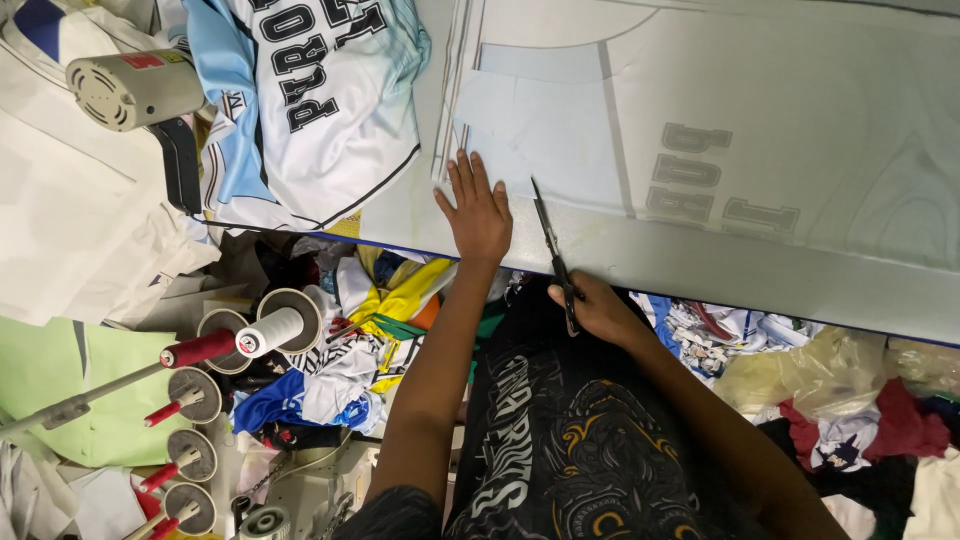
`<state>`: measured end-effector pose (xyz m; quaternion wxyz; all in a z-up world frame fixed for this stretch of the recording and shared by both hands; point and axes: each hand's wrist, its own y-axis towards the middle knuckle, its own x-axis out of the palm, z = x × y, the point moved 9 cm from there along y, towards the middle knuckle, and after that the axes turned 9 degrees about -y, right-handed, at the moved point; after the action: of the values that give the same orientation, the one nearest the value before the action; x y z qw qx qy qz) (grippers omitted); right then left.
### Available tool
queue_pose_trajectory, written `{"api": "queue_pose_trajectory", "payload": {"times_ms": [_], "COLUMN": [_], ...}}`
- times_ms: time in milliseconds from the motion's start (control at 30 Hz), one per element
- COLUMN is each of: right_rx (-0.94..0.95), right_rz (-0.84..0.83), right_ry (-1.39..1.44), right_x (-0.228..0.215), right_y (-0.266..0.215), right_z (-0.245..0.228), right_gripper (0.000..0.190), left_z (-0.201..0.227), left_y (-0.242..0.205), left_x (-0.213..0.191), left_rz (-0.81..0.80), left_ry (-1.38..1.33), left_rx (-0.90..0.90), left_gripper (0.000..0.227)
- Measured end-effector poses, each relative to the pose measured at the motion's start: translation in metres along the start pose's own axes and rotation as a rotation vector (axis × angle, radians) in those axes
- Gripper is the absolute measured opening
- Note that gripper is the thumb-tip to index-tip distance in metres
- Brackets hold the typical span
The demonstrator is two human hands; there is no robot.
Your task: The person uses scissors to cut a white fabric piece along a pre-drawn pattern on a table. They carefully follow the lines to separate the fabric into specific shapes, then fold the cut pieces and place them aside.
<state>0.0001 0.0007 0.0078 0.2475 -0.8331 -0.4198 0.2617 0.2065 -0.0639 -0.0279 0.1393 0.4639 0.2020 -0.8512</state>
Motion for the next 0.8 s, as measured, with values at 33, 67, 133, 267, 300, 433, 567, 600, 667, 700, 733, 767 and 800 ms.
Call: {"api": "queue_pose_trajectory", "payload": {"times_ms": [33,67,133,267,300,433,567,600,667,700,733,767,800], "right_rx": [-0.003,-0.007,-0.011,-0.003,0.003,-0.013,0.018,0.038,0.041,0.046,0.045,0.037,0.03], "right_rz": [0.001,0.006,0.016,0.026,0.021,0.082,0.024,-0.014,-0.02,-0.022,-0.023,-0.011,0.001], "right_ry": [-0.001,-0.008,-0.014,0.019,0.025,-0.01,-0.043,-0.036,-0.054,-0.066,-0.07,-0.038,-0.006], "right_x": [-0.002,-0.004,-0.004,0.001,0.003,-0.003,-0.011,-0.011,-0.014,-0.015,-0.016,-0.017,-0.019], "right_y": [0.005,0.009,0.013,0.009,0.006,0.019,0.01,0.007,0.028,0.038,0.043,0.048,0.053], "right_z": [0.003,0.006,0.011,0.008,0.007,0.026,0.007,0.0,0.022,0.033,0.036,0.038,0.04], "right_gripper": [0.059,0.059,0.058,0.056,0.054,0.051,0.059,0.061,0.061,0.061,0.061,0.06,0.06], "left_z": [0.0,0.001,0.001,0.0,-0.001,-0.002,-0.004,-0.004,-0.004,-0.004,-0.003,-0.003,-0.003], "left_y": [0.0,0.0,-0.001,0.0,0.0,-0.001,0.0,0.0,0.0,0.0,0.0,0.0,0.0], "left_x": [0.0,-0.001,0.0,0.001,0.002,0.002,0.004,0.005,0.004,0.003,0.002,0.002,0.003], "left_rz": [0.003,0.007,0.01,0.01,-0.005,0.016,0.052,0.065,0.07,0.07,0.073,0.05,0.027], "left_ry": [0.0,0.001,0.001,0.015,0.034,0.033,0.03,0.031,0.018,0.009,0.006,0.019,0.031], "left_rx": [0.001,0.005,0.013,-0.001,-0.006,0.0,0.023,0.03,0.03,0.036,0.033,0.028,0.023], "left_gripper": [0.059,0.058,0.058,0.058,0.058,0.058,0.058,0.058,0.058,0.058,0.058,0.059,0.059]}}
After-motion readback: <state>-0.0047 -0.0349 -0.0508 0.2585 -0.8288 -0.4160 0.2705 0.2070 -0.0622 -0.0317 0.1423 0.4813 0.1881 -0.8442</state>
